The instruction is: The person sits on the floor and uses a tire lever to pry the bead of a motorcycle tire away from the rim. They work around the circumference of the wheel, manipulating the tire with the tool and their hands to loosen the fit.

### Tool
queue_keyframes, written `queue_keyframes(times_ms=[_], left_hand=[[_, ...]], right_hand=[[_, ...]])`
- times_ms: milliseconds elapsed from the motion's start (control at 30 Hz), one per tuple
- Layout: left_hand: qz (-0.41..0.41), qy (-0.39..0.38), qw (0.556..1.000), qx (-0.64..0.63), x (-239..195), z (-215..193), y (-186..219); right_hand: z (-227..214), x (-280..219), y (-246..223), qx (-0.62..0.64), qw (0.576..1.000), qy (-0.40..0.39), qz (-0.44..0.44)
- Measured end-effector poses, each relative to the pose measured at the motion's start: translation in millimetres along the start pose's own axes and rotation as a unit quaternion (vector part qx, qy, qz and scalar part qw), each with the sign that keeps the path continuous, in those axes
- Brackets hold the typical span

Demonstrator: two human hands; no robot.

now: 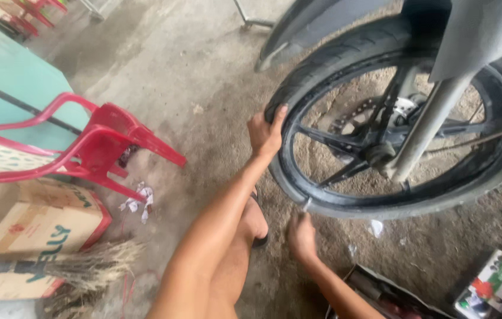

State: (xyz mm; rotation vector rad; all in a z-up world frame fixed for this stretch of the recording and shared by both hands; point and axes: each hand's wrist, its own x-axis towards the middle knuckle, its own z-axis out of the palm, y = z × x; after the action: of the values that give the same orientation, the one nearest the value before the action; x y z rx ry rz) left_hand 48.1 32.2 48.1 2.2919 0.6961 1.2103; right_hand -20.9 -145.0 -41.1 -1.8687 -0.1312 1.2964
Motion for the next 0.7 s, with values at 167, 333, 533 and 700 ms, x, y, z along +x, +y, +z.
queue_keyframes(times_ms=[167,333,533,700], left_hand=[[-0.031,-0.066,0.997,0.023,11,-17,38],[-0.003,-0.137,0.986,0.100,59,6,113],[-0.020,-0.148,0.982,0.116,71,12,117],[0.049,-0.054,0.992,0.100,50,8,59]], right_hand=[[36,38,29,-0.001,0.994,0.084,-0.075],[26,82,77,-0.171,0.965,0.108,-0.165],[-9,78,87,-0.201,0.960,0.093,-0.169],[-61,47,81,-0.277,0.951,0.058,-0.124]])
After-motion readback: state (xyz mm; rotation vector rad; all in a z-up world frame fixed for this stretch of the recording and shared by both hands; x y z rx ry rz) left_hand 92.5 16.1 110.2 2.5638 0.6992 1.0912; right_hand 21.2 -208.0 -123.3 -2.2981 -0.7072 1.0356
